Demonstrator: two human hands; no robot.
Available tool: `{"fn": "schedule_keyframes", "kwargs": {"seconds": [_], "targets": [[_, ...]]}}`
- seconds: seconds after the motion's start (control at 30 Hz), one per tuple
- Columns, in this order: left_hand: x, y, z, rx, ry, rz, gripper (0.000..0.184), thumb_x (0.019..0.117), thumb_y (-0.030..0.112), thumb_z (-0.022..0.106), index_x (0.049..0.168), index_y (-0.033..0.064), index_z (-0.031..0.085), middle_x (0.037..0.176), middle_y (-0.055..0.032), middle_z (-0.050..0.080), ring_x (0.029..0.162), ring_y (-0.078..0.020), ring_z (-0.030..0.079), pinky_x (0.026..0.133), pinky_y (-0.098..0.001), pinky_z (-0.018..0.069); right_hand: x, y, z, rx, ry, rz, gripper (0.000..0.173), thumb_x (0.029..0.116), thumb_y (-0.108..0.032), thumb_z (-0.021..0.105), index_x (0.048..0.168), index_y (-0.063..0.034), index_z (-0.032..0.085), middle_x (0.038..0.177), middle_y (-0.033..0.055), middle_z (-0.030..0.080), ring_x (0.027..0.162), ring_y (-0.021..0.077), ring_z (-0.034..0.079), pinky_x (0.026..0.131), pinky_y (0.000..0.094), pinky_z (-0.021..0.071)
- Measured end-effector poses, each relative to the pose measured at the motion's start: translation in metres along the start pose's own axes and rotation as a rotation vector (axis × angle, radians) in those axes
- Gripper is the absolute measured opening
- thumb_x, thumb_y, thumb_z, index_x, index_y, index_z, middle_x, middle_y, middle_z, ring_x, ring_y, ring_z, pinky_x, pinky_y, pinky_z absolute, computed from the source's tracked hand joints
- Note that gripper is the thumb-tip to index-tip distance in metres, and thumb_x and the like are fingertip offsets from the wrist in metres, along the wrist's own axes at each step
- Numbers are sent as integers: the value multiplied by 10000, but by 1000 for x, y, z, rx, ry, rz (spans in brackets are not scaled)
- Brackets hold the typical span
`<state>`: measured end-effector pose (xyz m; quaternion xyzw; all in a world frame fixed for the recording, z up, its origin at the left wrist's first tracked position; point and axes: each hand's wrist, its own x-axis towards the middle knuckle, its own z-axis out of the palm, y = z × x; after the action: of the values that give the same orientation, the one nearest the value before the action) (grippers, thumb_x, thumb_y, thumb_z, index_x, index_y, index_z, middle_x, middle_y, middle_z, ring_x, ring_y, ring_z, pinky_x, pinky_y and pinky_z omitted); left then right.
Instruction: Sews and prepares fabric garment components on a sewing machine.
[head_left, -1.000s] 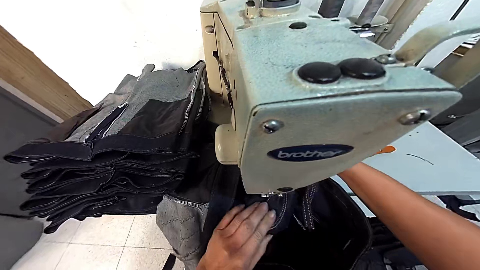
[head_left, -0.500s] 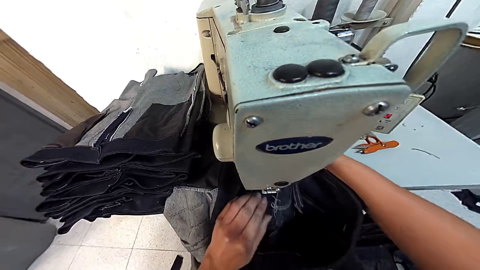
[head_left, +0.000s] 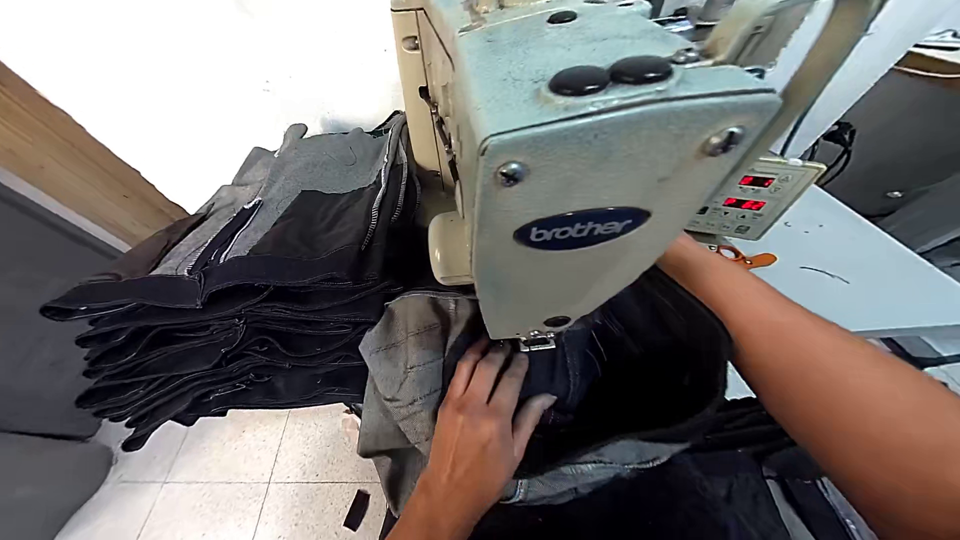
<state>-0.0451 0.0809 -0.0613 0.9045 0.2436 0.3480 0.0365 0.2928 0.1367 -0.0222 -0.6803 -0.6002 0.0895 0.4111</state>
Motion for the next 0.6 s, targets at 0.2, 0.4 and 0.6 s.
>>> {"fn": "schedule_keyframes", "kwargs": {"seconds": [0.2,0.4,0.6], "targets": [[-12,6,7,93,51,-33,562,915,536,651,1076,2,723,1055,-194,703,970,-343,705,853,-413,594,64,-20,30,87,-213,-204,455,775,10,744,1222,40,661,1066,229,703,948,324,691,853,553,534],[-41,-12,6,-43,25,49,139,975,59,523,877,77,620,815,-79,653,839,-213,678,794,-287,579,27,-7,38,414,-429,-234,413,775,51,745,1175,38,643,988,116,699,862,133,676,811,324,575],[-31,-21,-15,-167,-83,132,144,1011,85,521,923,91,636,808,-64,668,848,-197,681,847,-275,565,31,1,42,457,-386,-390,353,713,-37,765,1058,-14,690,903,52,709,794,89,674,733,310,576]]}}
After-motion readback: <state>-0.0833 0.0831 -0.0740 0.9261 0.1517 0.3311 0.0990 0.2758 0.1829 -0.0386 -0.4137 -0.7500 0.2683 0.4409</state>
